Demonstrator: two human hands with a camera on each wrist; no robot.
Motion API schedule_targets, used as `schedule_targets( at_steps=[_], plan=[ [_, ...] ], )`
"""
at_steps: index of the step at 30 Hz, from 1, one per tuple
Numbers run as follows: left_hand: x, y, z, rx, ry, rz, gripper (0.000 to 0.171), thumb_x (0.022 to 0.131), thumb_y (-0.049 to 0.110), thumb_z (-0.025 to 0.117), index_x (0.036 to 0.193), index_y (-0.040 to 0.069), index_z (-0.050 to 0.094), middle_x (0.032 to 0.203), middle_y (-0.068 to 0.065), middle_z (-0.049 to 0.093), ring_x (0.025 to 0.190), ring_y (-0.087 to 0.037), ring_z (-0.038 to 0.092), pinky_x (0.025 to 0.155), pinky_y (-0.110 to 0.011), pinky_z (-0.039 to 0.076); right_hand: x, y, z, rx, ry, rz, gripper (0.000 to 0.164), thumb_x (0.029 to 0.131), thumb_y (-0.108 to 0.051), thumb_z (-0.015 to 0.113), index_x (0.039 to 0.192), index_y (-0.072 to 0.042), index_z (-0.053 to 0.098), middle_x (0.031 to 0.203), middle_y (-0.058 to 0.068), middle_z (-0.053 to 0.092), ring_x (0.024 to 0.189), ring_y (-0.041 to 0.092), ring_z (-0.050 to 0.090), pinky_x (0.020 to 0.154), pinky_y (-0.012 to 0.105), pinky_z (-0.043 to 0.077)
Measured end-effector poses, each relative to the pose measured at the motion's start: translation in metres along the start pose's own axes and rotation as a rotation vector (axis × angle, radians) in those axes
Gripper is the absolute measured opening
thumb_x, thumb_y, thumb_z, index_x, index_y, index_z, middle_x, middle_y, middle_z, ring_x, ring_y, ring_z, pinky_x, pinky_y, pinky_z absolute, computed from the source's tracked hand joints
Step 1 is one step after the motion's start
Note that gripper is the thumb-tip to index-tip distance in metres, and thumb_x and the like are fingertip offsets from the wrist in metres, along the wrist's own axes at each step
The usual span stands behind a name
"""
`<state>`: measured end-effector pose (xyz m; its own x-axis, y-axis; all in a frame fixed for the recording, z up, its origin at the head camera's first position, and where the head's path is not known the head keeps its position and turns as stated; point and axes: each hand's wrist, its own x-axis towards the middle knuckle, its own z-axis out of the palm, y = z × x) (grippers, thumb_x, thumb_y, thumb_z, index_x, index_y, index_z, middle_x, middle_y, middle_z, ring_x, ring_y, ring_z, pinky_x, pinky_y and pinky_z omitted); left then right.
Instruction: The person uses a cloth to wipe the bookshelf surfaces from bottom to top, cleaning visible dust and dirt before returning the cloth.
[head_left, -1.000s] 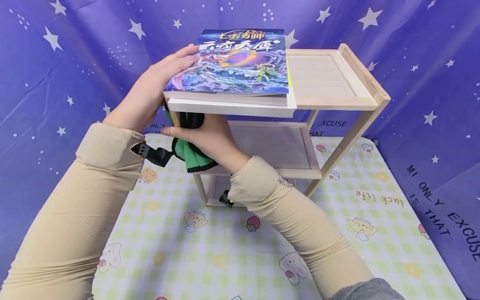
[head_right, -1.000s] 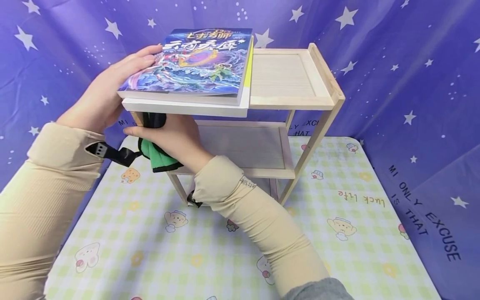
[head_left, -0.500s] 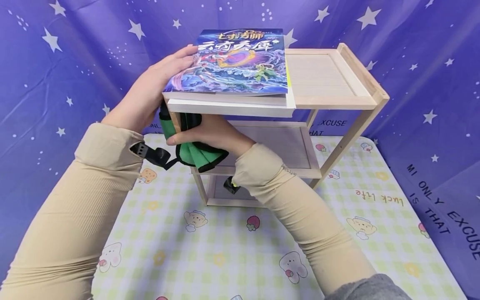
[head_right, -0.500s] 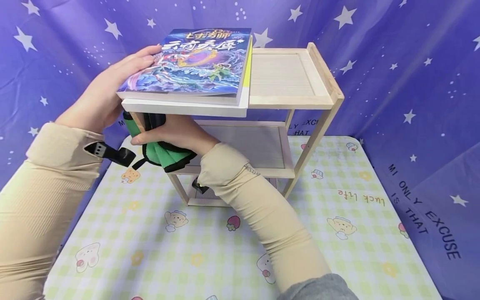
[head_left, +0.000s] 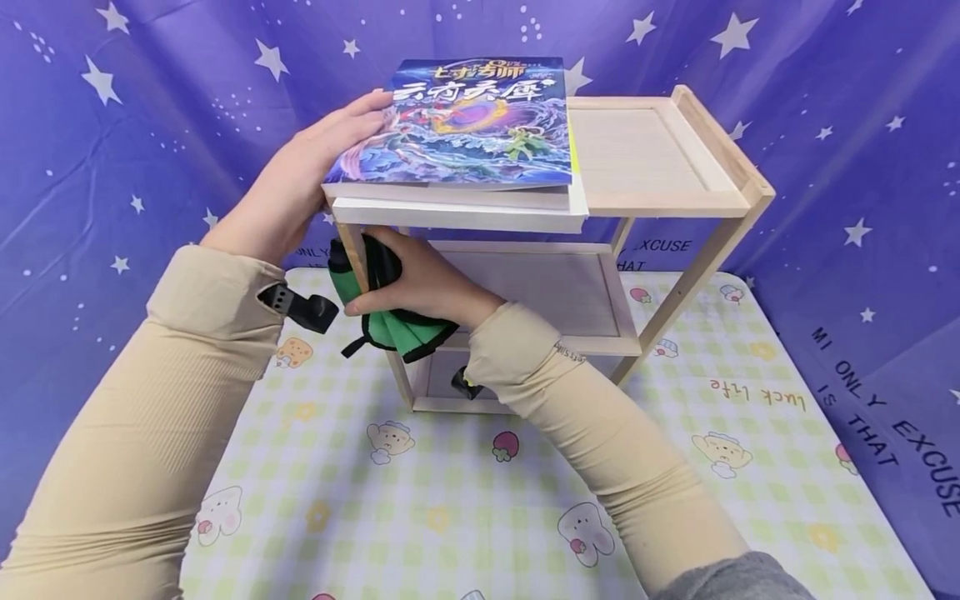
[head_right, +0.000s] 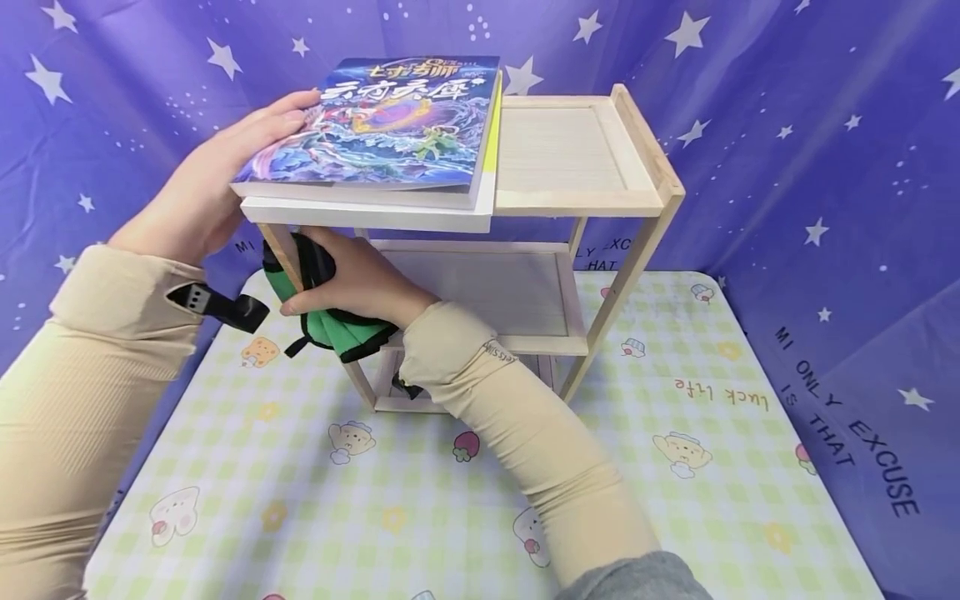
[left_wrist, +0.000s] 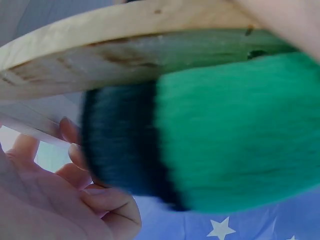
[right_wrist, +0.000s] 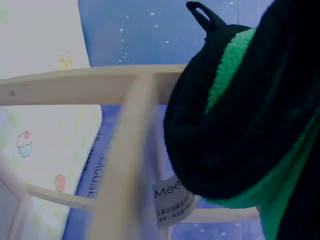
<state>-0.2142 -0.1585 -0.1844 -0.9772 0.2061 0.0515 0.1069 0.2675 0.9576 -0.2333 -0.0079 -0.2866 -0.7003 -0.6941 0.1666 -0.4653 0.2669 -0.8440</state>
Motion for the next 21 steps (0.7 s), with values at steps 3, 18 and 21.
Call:
schedule_targets(
  at_steps=[3,18,21],
  plan=[
    [-0.001,0.000,0.000,-0.010,0.004,0.006,0.049,0.098,0.053,0.049,0.146,0.047,0.041,0.159,0.022,0.024,0.144,-0.010,0.025,0.116,-0.055,0.019,-0.002,0.006,0.005,0.001,-0.012,0.039,0.088,0.076,-0.032,0.084,0.151,-0.018,0.038,0.132,0.005,0.058,0.116,0.016,0.057,0.098,0.031,0.046],
    [0.001,0.001,0.002,-0.008,0.024,-0.012,0.048,0.097,0.053,0.049,0.145,0.047,0.042,0.158,0.016,0.028,0.140,-0.016,0.036,0.111,-0.053,0.030,-0.007,0.027,0.017,-0.049,-0.086,0.152,0.094,0.076,-0.035,0.084,0.153,-0.021,0.033,0.141,0.005,0.054,0.126,0.017,0.053,0.105,0.033,0.042],
    [0.001,0.000,0.002,-0.016,0.021,-0.014,0.048,0.098,0.052,0.049,0.145,0.047,0.042,0.158,0.015,0.028,0.140,-0.017,0.037,0.111,-0.052,0.031,-0.008,0.028,0.019,-0.065,-0.090,0.167,0.095,0.077,-0.035,0.083,0.155,-0.020,0.030,0.143,0.006,0.053,0.128,0.018,0.052,0.106,0.035,0.042]
  ],
)
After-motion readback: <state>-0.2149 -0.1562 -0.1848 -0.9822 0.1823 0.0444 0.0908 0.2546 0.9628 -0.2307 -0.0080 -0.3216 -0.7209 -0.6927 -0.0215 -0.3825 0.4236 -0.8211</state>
